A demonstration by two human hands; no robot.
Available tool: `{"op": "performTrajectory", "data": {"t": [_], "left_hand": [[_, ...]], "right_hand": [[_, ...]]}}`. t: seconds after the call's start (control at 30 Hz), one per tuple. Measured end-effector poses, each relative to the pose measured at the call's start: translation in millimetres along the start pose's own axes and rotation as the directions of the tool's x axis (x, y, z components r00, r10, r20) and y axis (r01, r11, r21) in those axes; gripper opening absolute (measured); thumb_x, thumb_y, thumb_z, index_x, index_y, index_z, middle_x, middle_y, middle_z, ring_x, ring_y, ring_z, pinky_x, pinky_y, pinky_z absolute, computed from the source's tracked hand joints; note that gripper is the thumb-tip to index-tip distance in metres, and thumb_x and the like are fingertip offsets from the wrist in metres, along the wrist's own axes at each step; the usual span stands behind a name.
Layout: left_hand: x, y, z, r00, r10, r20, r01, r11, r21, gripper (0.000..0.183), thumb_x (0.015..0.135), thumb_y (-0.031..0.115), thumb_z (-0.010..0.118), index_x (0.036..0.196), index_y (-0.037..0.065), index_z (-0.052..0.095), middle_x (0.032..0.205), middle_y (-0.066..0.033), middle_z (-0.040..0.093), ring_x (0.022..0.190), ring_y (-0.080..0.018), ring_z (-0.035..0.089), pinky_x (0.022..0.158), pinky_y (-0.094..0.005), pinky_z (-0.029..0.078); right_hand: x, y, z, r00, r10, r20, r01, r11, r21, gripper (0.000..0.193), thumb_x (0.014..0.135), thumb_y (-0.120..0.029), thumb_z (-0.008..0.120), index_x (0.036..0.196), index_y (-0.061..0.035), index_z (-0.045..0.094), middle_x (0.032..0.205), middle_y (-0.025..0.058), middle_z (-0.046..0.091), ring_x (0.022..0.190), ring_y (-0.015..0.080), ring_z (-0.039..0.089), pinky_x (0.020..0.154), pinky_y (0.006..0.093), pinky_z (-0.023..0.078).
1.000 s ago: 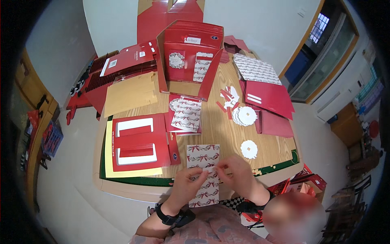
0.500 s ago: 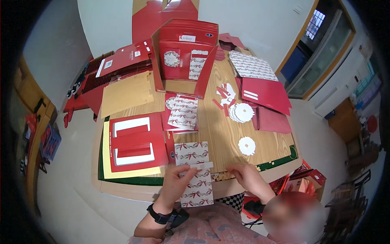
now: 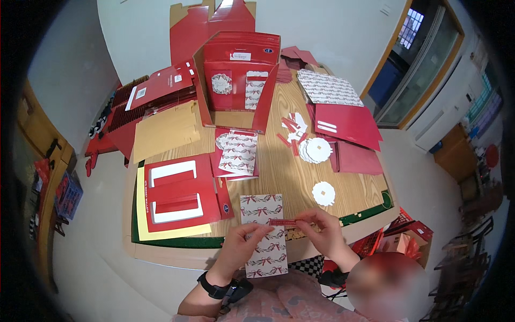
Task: Assembling red gift cards by attaching decorative lace circles and ribbons.
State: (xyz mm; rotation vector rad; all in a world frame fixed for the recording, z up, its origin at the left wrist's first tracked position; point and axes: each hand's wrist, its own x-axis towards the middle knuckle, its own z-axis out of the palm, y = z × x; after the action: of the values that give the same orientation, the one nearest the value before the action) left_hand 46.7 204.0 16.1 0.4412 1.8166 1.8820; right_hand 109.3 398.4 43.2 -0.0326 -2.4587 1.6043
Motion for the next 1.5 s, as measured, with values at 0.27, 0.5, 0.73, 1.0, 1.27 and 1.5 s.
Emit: {"op": "performTrajectory", "data": {"t": [0.27, 0.5, 0.73, 1.0, 1.27, 1.5], "left_hand": [[2.0, -0.1, 5.1, 0.999, -0.036, -0.037, 0.037, 0.999, 0.009, 0.02, 0.087, 0.015, 0.057, 0.091, -0.003, 0.065, 0.073, -0.0022, 0.064, 0.069, -0.0046, 0.053, 0.059, -0.0204, 0.043], [5.0, 4.9, 7.2, 0.977, 0.176, -0.121, -0.162, 0.979, 0.124, 0.028, 0.083, 0.007, 0.06, 0.109, -0.002, 0.057, 0.096, -0.0083, 0.062, 0.09, -0.0118, 0.056, 0.076, -0.0248, 0.046], [8.8, 4.3, 20.3, 0.92, 0.248, -0.303, -0.283, 0.956, -0.076, 0.033, 0.08, 0.004, 0.061, 0.112, -0.002, 0.055, 0.099, -0.0095, 0.061, 0.092, -0.0143, 0.057, 0.078, -0.0267, 0.047], [3.8, 1.7, 13.6, 0.997, -0.07, -0.033, 0.06, 0.965, -0.256, 0.024, 0.081, 0.003, 0.06, 0.104, 0.0, 0.058, 0.09, -0.005, 0.065, 0.078, -0.0091, 0.06, 0.068, -0.0235, 0.048], [2.8, -0.5, 13.9, 0.995, -0.099, -0.018, 0.091, 0.962, -0.256, 0.024, 0.081, 0.003, 0.06, 0.105, 0.0, 0.058, 0.091, -0.0051, 0.064, 0.079, -0.009, 0.06, 0.07, -0.0235, 0.048], [1.7, 0.3, 13.3, 0.994, -0.106, -0.016, 0.099, 0.962, -0.253, 0.025, 0.081, 0.002, 0.059, 0.106, 0.0, 0.057, 0.093, -0.0053, 0.064, 0.08, -0.0089, 0.06, 0.07, -0.0235, 0.048]], "right_hand": [[0.8, 0.6, 1.7, 0.998, 0.017, 0.058, -0.018, 1.0, 0.025, 0.014, 0.081, -0.001, 0.062, 0.094, -0.0005, 0.06, 0.085, 0.0084, 0.062, 0.079, 0.0146, 0.06, 0.069, 0.0268, 0.048], [6.1, -12.4, -11.2, 0.958, -0.287, -0.03, 0.262, 0.91, -0.32, 0.02, 0.074, -0.003, 0.068, 0.092, 0.0001, 0.06, 0.084, 0.0102, 0.06, 0.077, 0.0233, 0.06, 0.067, 0.0294, 0.047], [23.6, -14.5, 2.2, 0.914, -0.402, -0.056, 0.368, 0.88, -0.301, 0.026, 0.066, -0.001, 0.073, 0.09, -0.0033, 0.061, 0.085, 0.009, 0.06, 0.079, 0.024, 0.058, 0.067, 0.03, 0.047], [22.7, -7.9, 9.7, 0.928, -0.371, -0.02, 0.353, 0.898, -0.262, 0.025, 0.068, -0.002, 0.072, 0.091, -0.0043, 0.062, 0.086, 0.0095, 0.058, 0.08, 0.0251, 0.058, 0.068, 0.0315, 0.047], [22.1, -4.4, 10.4, 0.934, -0.357, -0.008, 0.341, 0.898, -0.277, 0.027, 0.066, 0.0, 0.073, 0.09, -0.0048, 0.062, 0.087, 0.0086, 0.058, 0.081, 0.0233, 0.059, 0.069, 0.0303, 0.048], [22.6, -2.1, 11.8, 0.928, -0.373, 0.001, 0.361, 0.898, -0.25, 0.024, 0.07, -0.003, 0.069, 0.092, -0.0037, 0.06, 0.086, 0.0108, 0.056, 0.08, 0.028, 0.056, 0.068, 0.0338, 0.046]]}}
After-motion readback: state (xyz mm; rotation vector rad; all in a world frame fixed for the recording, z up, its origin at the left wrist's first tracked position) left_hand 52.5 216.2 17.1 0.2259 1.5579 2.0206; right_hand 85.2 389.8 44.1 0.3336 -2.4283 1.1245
